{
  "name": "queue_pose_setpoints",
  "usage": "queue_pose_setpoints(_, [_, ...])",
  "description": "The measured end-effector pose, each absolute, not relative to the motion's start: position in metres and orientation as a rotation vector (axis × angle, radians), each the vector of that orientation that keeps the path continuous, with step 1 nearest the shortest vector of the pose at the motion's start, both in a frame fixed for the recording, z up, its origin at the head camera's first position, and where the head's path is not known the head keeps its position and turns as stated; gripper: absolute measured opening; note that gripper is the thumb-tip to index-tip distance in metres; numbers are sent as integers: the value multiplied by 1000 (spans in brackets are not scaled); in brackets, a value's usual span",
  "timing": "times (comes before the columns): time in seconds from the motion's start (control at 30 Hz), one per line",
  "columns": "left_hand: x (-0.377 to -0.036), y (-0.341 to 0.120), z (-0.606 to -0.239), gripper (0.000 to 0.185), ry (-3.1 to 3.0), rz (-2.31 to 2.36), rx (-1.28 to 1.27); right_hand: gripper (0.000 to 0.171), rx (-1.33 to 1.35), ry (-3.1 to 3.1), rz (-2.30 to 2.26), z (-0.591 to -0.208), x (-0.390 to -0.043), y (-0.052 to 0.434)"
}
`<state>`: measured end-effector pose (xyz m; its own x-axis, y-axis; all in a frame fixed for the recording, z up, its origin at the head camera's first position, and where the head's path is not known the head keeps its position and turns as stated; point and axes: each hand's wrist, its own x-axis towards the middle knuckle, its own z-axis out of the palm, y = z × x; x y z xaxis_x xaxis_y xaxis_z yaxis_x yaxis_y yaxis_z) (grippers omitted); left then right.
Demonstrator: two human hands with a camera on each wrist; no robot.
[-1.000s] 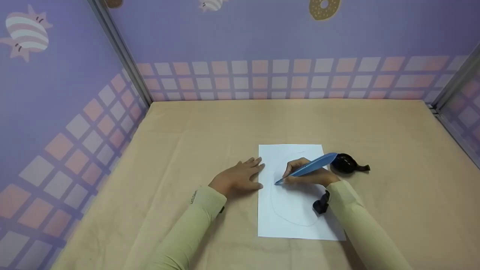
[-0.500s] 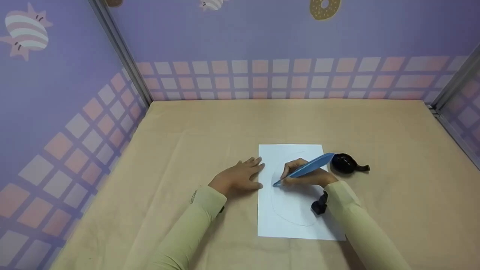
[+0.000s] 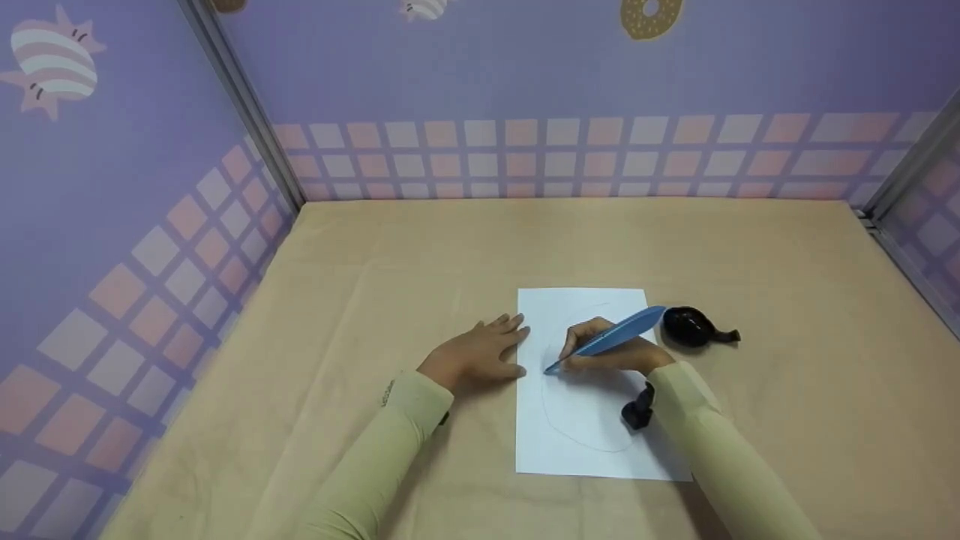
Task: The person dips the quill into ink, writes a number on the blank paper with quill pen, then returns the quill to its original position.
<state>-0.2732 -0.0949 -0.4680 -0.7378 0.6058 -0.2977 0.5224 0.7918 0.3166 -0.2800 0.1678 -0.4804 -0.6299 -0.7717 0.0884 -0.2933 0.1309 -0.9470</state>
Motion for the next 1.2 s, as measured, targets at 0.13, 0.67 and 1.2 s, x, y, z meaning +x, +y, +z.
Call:
queue_pose_setpoints(0.13, [-273,-95,-467,73,2588,305,851,13,-1007,1998,-1508,-478,-279,167])
queue_pose_setpoints(0.67, [-273,-96,-465,72,2583,325,881,12,-1131,1922,-1558,-481,-279,168])
queue_pose_setpoints(1.2, [-272,-96,-464,72,2581,327,861,7,-1172,2009,-1502,-473,-274,165])
